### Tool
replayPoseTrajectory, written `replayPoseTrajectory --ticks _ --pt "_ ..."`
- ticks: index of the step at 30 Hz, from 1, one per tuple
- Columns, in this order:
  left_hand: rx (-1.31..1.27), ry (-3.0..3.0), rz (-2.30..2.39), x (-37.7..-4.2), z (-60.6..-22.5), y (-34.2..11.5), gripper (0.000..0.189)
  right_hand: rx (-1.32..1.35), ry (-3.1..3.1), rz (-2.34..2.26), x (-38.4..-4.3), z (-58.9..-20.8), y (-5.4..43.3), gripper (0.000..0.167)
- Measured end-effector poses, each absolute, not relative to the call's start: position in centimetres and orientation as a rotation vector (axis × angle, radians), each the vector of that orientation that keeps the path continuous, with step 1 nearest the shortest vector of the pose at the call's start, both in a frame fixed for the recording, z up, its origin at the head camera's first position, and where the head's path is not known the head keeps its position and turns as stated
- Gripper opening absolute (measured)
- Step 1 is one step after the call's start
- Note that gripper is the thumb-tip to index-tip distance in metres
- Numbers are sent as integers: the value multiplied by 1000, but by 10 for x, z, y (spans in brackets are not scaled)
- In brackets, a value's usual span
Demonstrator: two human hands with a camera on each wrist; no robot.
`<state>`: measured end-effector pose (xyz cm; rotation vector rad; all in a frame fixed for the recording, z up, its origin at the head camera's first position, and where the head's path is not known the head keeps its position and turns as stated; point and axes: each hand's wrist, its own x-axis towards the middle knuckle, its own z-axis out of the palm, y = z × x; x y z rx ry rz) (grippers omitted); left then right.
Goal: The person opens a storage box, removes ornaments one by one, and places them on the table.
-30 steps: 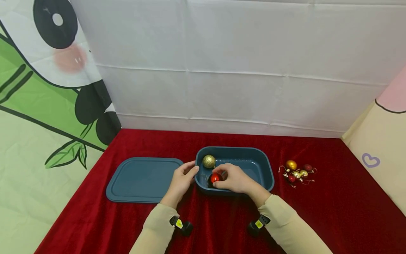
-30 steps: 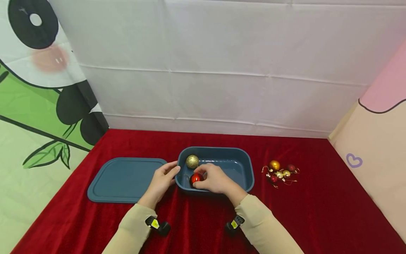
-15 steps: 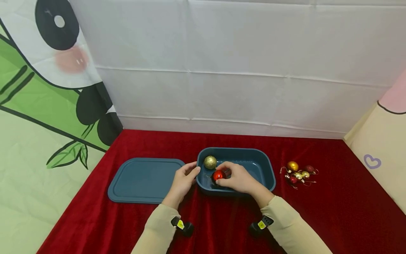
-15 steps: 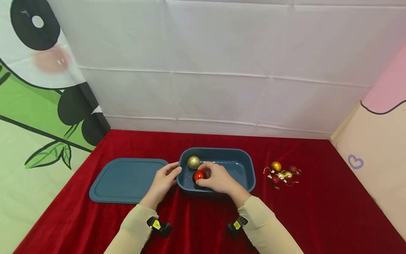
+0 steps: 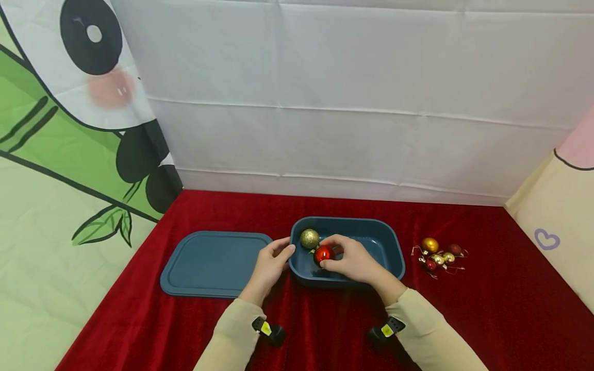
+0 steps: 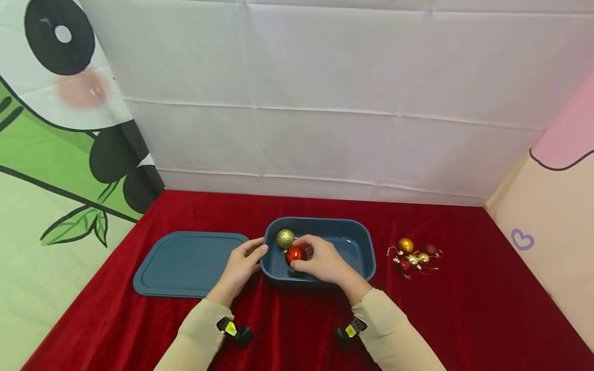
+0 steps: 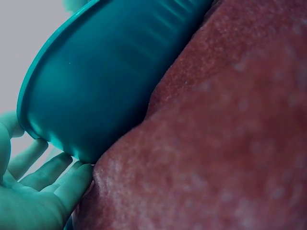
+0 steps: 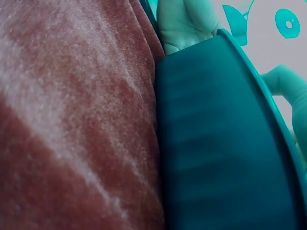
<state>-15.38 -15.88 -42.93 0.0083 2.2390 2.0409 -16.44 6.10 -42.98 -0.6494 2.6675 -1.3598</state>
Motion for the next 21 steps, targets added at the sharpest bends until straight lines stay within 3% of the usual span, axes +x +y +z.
replayPoseTrajectory --ticks 21 --pt "23 2220 2049 -155 -430 -162 41 -553 2720 -1553 -152 -421 77 34"
